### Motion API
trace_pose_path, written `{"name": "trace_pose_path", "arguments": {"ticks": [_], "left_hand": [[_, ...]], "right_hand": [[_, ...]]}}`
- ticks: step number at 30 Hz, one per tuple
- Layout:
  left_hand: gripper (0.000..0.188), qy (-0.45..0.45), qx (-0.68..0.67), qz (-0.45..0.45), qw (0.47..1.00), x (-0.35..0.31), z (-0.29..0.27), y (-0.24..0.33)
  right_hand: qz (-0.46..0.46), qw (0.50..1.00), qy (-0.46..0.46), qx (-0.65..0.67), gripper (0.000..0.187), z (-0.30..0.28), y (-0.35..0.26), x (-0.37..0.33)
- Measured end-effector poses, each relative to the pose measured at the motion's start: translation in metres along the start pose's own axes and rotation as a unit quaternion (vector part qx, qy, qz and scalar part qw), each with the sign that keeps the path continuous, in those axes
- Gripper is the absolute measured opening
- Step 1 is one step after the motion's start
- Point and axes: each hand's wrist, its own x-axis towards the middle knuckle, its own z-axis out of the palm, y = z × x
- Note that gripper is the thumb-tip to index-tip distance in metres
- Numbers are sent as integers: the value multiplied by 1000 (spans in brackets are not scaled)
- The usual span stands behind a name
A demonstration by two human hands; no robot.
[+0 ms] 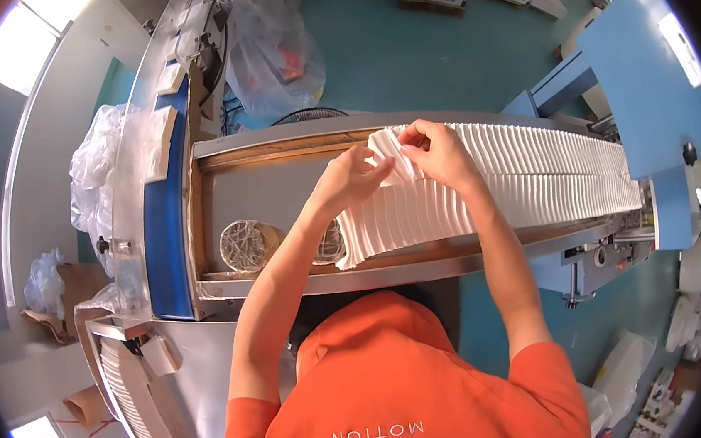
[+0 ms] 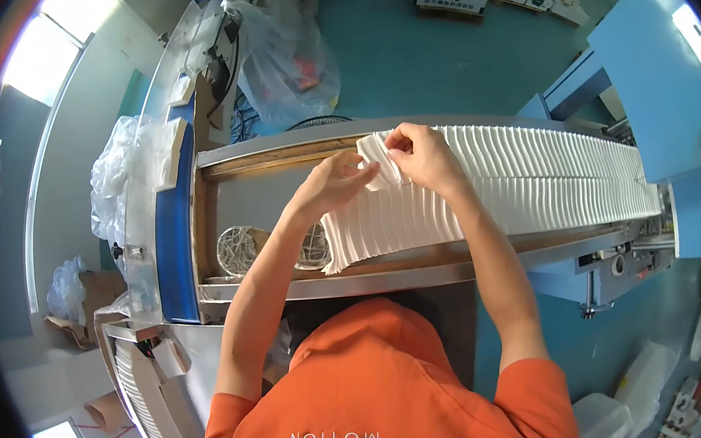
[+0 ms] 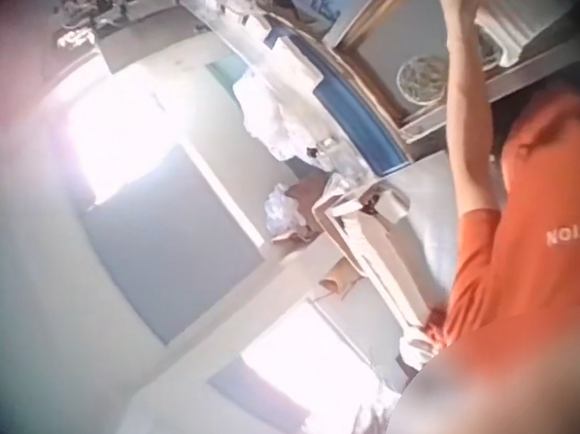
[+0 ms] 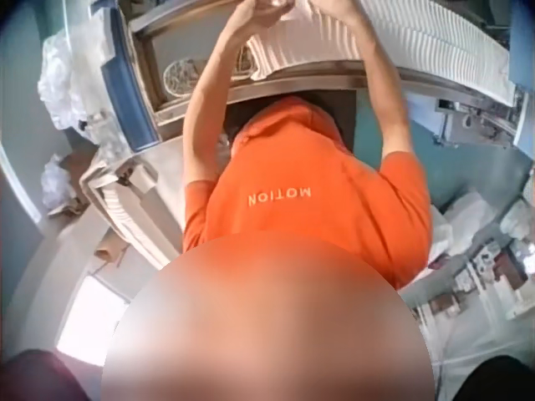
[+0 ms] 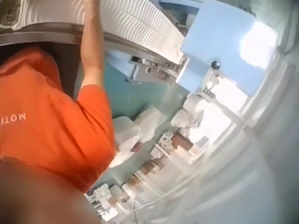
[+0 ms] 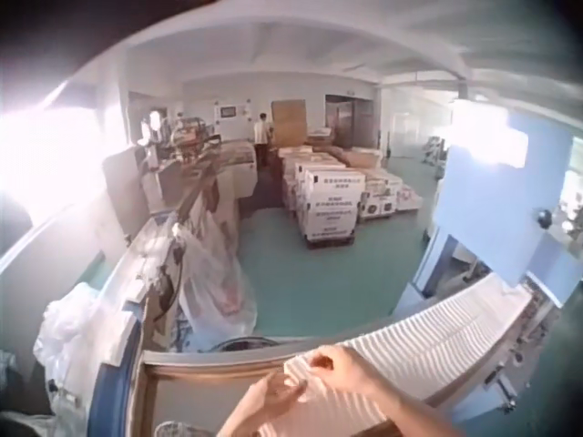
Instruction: Organizes stacks of paper napkins on a production line conveyor belt.
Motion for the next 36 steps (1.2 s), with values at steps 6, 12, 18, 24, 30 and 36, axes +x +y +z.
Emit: {"name": "trace_pose_path", "arguments": {"ticks": [6, 12, 18, 24, 30, 36], "left_hand": [[96, -58, 23, -16, 998, 18, 12, 19], [79, -51, -122, -34, 991, 26, 12, -5], [62, -41, -160, -37, 986, 33, 13, -20], [45, -30, -150, -30, 988, 29, 11, -15], [32, -37, -112, -9, 993, 33, 5, -31], [43, -44, -186, -28, 981, 25, 4, -12]], "right_hand": [[-57, 978, -43, -198, 6, -8, -6, 3], [-25, 979, -129, -153, 20, -15, -3, 12], [14, 974, -172, -145, 22, -15, -22, 18], [15, 980, -160, -118, 20, -14, -17, 14], [-12, 982, -134, -131, 18, -12, -15, 11], [13, 968, -124, -219, 20, -2, -16, 19]]}}
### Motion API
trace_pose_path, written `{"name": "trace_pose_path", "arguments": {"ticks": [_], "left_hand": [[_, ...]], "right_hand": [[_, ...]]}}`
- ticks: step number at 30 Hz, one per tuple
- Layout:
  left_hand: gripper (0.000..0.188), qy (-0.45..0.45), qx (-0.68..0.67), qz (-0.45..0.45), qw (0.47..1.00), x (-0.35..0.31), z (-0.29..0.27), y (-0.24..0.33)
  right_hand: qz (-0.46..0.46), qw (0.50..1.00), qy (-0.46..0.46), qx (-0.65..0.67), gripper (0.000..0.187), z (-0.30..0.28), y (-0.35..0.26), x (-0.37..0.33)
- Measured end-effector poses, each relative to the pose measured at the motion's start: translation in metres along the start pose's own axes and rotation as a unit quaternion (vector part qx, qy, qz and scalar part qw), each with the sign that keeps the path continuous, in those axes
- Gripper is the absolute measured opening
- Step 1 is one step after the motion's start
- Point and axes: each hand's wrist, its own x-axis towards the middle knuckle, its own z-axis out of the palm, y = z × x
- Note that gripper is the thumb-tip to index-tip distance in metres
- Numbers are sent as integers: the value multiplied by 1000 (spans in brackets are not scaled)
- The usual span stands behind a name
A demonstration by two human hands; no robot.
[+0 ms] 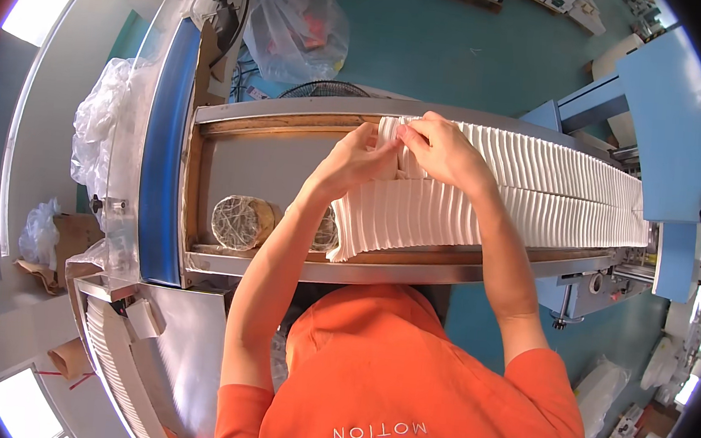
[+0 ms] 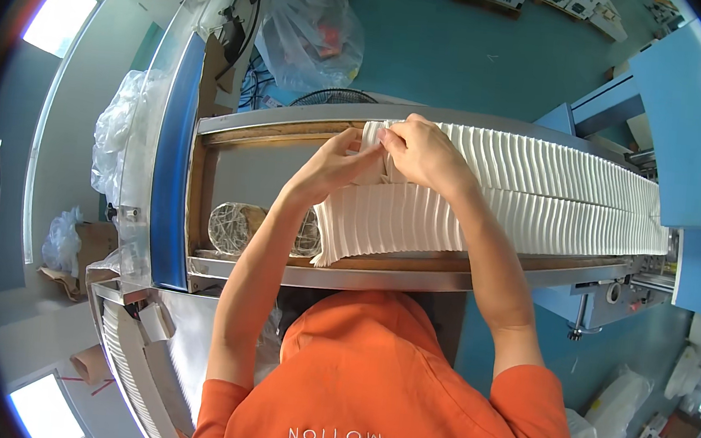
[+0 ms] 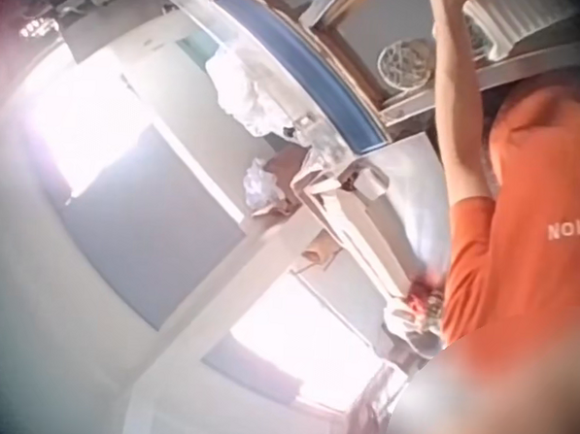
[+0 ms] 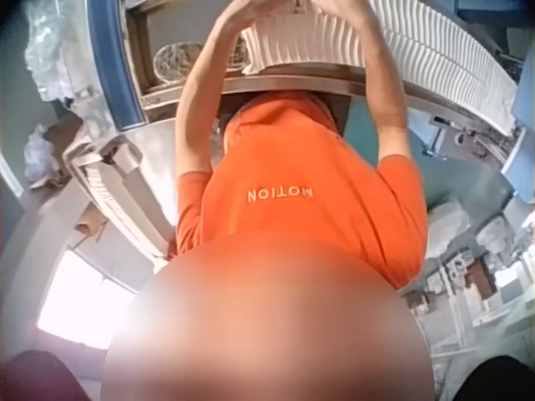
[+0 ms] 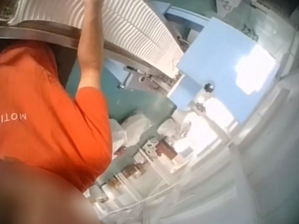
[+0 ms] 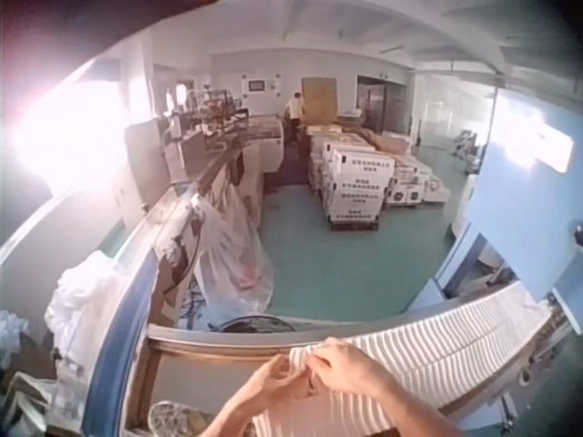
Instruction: Organizes stacks of paper napkins on a production line conveyor belt.
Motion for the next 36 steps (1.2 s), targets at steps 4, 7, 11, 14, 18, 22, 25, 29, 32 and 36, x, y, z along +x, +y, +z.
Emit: {"name": "trace_pose_path", "arguments": {"ticks": [4, 7, 11, 14, 18, 22, 25, 29, 32, 36], "left_hand": [[54, 47, 74, 24, 996, -1, 0, -8], [52, 41, 44, 20, 998, -3, 0, -6], [47, 20, 12, 24, 999, -1, -5, -9], [41, -11, -27, -2, 1000, -4, -9, -2], [34, -31, -13, -4, 999, -3, -13, -4], [29, -42, -22, -4, 999, -4, -18, -6], [29, -54, -84, 9, 995, 3, -17, -22], [37, -36, -26, 5, 999, 3, -23, -24], [36, -30, -60, -16, 998, 0, -26, -21], [39, -76, -146, -57, 985, 0, -32, -22]], "right_hand": [[-4, 992, 16, 122, 18, -2, -6, -9], [11, 987, 3, 159, 18, -2, -3, -10], [45, 980, 36, 191, 20, 6, -5, -12], [58, 983, 78, 154, 22, 10, -7, -11], [53, 983, 118, 129, 25, 17, -18, -11], [34, 985, 145, 82, 26, 24, -20, -9], [20, 983, 166, 76, 24, 27, -16, -9], [-28, 983, 167, 68, 13, 27, -18, -8], [-38, 988, 148, 1, 11, 26, -20, -10], [-48, 987, 148, -40, 17, 30, -24, -5]]}}
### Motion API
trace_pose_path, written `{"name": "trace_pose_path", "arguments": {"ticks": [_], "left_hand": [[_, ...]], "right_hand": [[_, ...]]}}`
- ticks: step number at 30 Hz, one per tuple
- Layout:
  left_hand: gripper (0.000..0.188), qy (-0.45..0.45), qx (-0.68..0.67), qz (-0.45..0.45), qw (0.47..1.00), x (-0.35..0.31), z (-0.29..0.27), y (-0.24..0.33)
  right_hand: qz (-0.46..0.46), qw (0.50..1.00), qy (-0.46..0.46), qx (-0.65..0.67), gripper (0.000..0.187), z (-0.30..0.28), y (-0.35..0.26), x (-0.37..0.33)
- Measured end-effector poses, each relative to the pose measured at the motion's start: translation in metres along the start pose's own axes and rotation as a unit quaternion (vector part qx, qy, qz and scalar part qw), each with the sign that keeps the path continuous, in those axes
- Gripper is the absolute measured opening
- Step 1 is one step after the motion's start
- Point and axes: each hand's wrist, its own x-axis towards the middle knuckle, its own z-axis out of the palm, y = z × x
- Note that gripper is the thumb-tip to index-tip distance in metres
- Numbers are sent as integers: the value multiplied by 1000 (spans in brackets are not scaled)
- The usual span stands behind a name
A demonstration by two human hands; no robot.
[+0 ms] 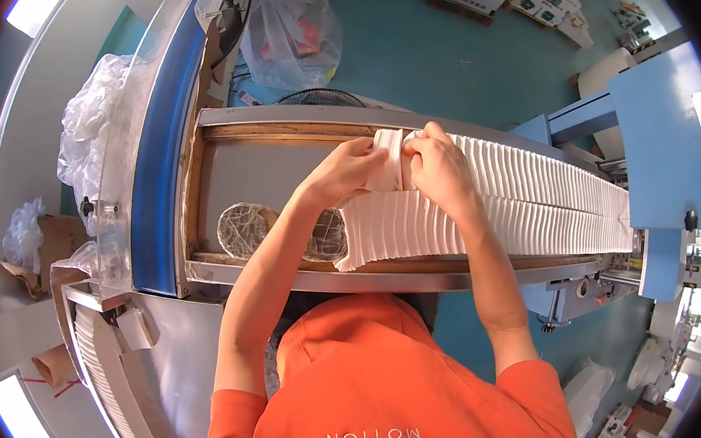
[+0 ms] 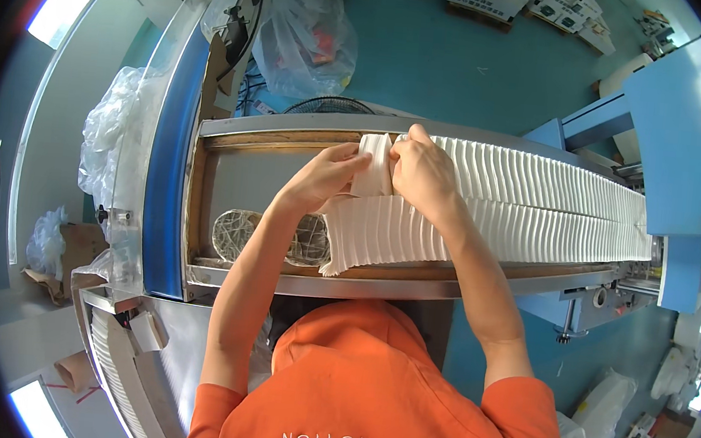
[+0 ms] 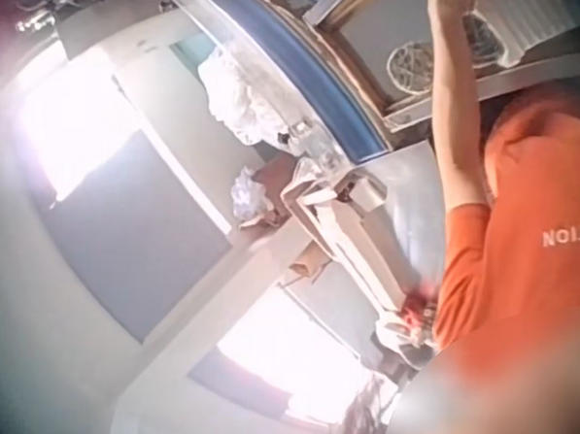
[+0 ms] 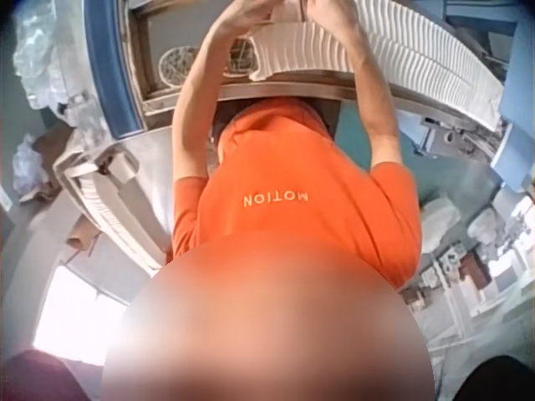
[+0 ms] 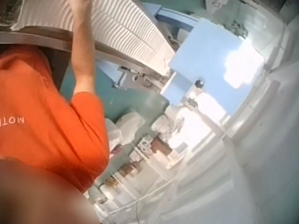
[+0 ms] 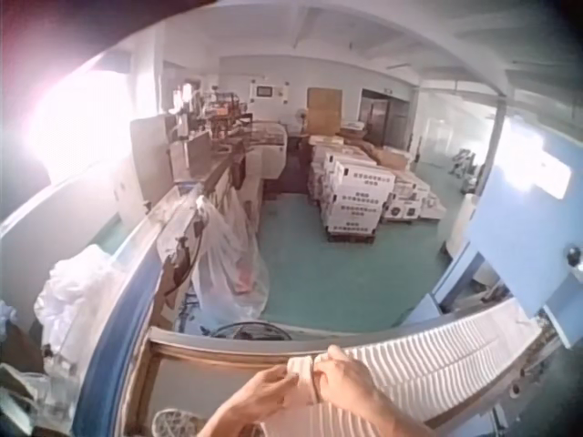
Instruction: Organizes stacks of paper napkins on a production line conveyor belt.
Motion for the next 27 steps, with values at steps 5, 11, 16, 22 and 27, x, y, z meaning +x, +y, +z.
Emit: {"name": "trace_pose_path", "arguments": {"ticks": [5, 11, 16, 22, 27], "left_hand": [[34, -49, -78, 11, 996, -6, -3, 2], [27, -11, -157, -62, 986, -1, -8, -3], [27, -13, -244, -38, 969, 10, -13, -25], [30, 253, 112, 57, 959, -4, 4, 0], [27, 286, 124, 87, 946, -7, 15, 6]], "right_hand": [[31, 999, -31, 18, 18, -3, -6, 6], [141, 988, -67, 5, 45, -12, -37, 8], [158, 985, -25, -60, 50, 13, -46, 4], [127, 989, 62, -49, 31, 24, -27, 1], [206, 963, 118, 126, 28, 1, -12, -2]]}}
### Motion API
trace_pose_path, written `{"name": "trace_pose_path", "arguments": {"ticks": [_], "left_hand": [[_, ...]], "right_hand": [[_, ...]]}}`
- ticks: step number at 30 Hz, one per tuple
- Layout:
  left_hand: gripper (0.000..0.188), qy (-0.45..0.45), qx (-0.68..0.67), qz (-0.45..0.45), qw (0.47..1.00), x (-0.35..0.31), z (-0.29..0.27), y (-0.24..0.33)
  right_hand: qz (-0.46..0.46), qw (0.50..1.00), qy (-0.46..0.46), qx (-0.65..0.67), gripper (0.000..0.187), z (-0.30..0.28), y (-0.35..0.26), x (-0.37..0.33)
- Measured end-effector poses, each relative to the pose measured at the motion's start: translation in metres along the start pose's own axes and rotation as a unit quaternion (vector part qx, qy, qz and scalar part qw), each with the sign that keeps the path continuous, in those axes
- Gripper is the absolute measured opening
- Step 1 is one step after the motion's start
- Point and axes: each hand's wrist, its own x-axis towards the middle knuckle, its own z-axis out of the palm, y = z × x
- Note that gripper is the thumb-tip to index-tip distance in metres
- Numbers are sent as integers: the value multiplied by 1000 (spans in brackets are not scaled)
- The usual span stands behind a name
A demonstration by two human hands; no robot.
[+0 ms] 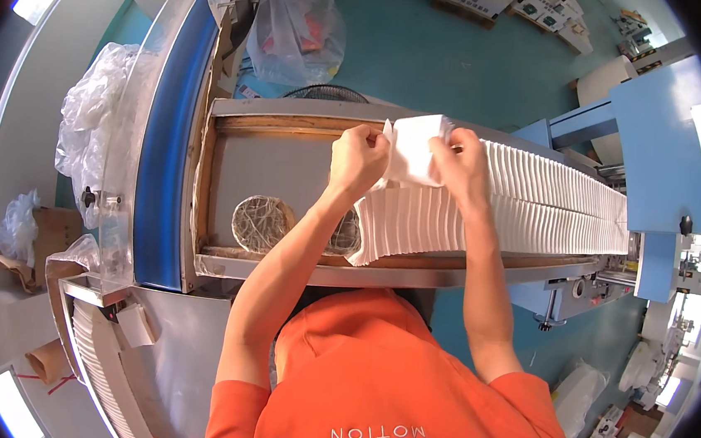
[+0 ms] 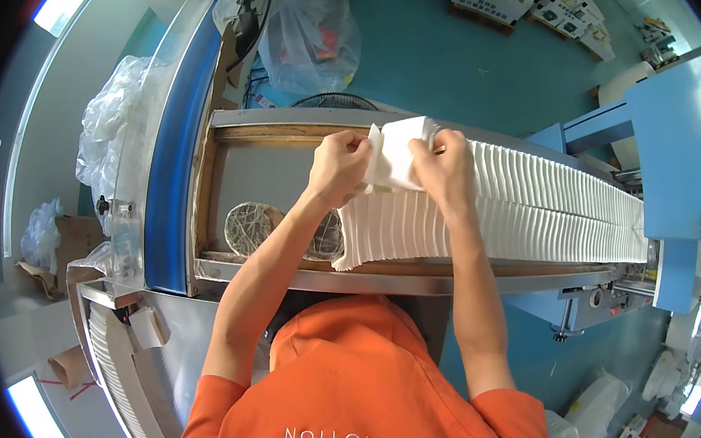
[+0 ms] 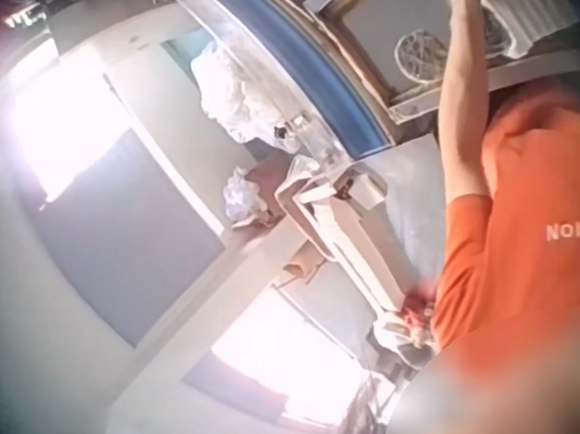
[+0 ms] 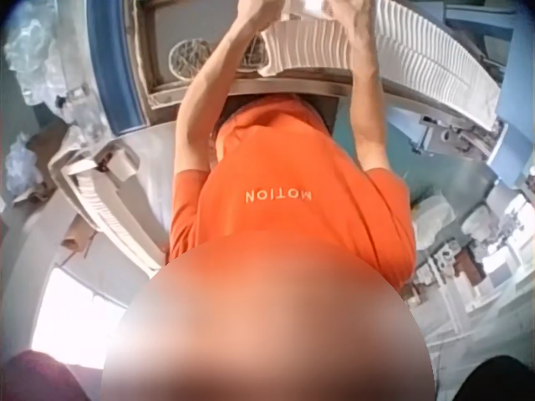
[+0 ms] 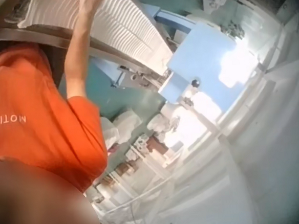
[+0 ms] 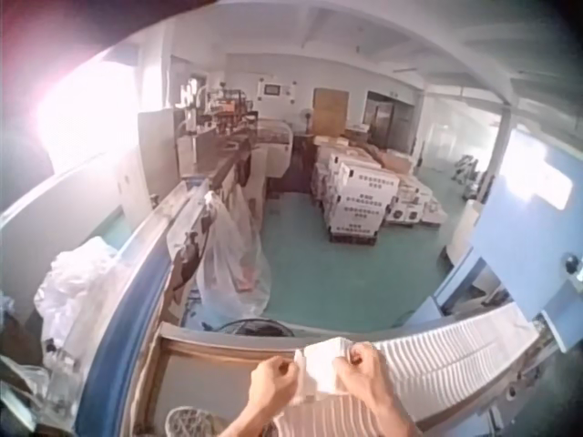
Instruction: Organizes stacks of paper napkins on a production line conveyor belt.
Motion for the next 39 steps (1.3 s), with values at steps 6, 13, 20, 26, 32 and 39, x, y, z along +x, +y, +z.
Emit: {"name": "trace_pose_path", "arguments": {"ticks": [6, 13, 20, 26, 32, 39], "left_hand": [[27, -160, -83, -36, 983, 5, 12, -5], [32, 96, 293, 245, 919, -94, -91, 8], [52, 233, 229, 61, 943, -98, -125, -60], [89, -27, -280, -71, 957, -72, -117, -29], [44, 50, -581, -57, 810, -152, -163, -69], [30, 101, -786, 155, 589, -254, -227, -191]], "right_hand": [[181, 791, -149, 565, 29, -24, -38, 8], [240, 784, -236, 522, 33, -6, 3, 30], [239, 813, -268, 458, 33, 0, -26, 20], [94, 820, -362, 434, 25, 23, -71, 8], [-64, 818, -523, 231, 29, 85, -157, -76], [-22, 676, -670, 305, 30, 162, -206, -192]]}}
